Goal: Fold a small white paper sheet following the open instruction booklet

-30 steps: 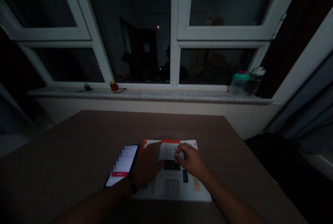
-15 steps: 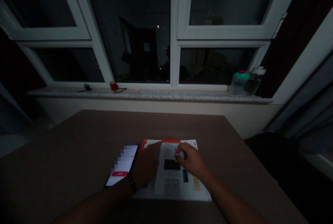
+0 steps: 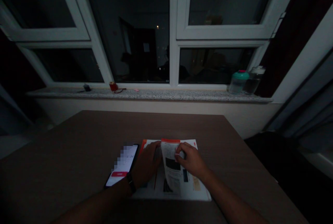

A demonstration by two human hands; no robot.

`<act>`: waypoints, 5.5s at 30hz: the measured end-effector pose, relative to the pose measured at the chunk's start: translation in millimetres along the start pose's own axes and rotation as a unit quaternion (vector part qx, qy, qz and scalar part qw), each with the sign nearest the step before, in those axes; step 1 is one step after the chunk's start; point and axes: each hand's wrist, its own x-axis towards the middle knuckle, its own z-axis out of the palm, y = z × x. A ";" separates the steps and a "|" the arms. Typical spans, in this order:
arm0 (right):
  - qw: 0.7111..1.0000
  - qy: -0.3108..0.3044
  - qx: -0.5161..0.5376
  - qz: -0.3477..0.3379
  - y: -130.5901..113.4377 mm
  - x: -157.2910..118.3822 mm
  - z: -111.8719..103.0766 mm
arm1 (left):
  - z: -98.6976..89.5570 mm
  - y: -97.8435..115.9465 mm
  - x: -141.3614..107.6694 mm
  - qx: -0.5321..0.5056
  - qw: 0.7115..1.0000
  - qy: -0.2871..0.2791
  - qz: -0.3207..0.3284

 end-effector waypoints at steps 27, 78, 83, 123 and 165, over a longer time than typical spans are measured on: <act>0.957 0.258 0.107 0.078 7.3 -0.2 -2.6 | -6.3 16.5 -2.0 0.127 0.975 -0.175 0.048; 0.968 0.203 0.048 0.142 -1.1 0.7 -6.5 | -6.6 -0.1 2.9 0.135 0.951 -0.214 0.175; 0.960 0.208 0.100 0.158 -1.4 2.3 -4.8 | -11.9 17.8 -1.1 0.177 0.958 -0.195 0.112; 0.889 0.326 0.269 0.175 8.9 7.8 5.3 | -11.9 12.5 -6.2 0.133 0.976 -0.162 0.062; 0.914 0.124 0.382 0.051 -13.0 0.8 4.8 | -4.7 10.9 -5.0 -0.007 0.991 -0.111 0.078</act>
